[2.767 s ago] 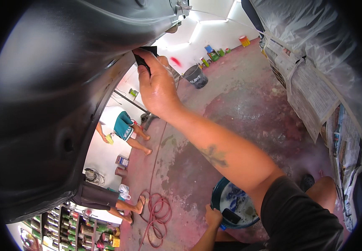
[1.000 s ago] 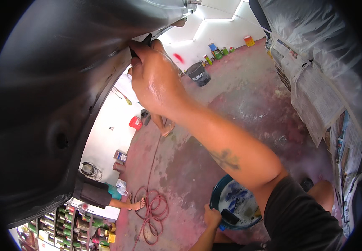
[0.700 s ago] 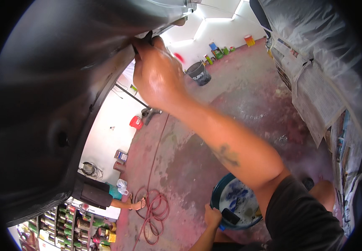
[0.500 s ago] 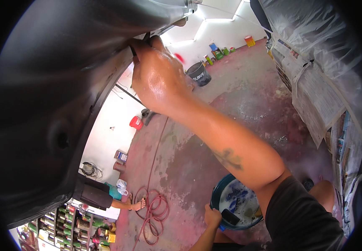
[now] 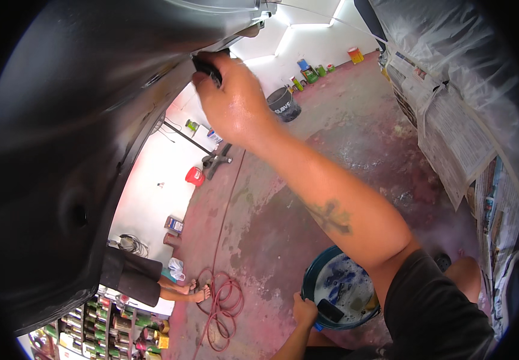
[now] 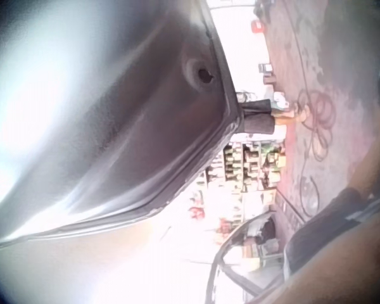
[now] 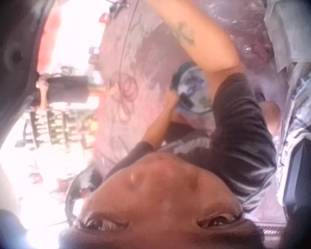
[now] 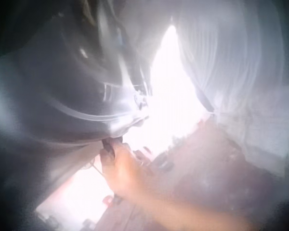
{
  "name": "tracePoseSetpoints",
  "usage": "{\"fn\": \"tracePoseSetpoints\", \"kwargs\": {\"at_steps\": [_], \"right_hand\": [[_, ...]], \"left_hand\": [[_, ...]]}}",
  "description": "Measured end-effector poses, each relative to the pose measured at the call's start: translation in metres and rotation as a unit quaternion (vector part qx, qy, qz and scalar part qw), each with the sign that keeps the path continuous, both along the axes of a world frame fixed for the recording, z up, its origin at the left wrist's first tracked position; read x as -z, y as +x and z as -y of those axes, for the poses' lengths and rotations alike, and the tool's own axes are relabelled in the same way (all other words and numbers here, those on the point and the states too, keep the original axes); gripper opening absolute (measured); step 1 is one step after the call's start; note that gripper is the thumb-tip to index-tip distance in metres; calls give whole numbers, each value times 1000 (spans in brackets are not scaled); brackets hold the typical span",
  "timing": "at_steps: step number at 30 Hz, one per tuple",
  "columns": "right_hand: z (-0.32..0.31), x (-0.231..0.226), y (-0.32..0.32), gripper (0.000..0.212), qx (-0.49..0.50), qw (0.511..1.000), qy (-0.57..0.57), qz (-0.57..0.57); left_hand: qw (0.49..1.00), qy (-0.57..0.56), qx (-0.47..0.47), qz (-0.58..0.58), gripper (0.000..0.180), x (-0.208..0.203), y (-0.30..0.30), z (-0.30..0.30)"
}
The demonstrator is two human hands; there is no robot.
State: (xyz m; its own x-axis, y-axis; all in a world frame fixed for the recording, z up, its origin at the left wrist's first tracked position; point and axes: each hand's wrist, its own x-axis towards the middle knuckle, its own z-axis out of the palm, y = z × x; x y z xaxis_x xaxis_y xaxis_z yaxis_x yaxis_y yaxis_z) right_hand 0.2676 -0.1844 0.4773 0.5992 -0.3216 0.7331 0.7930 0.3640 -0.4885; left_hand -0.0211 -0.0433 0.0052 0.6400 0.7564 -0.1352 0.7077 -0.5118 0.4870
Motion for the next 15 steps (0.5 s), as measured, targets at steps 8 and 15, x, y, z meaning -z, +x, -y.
{"fn": "tracePoseSetpoints", "kwargs": {"at_steps": [8,15], "right_hand": [[-4,-5,-37,39,30,999,-33,-7],[-6,-7,-22,33,171,984,-51,15]], "left_hand": [[1000,28,8,11,38,5,-4,-1],[1000,22,19,-7,41,1,3,4]]}}
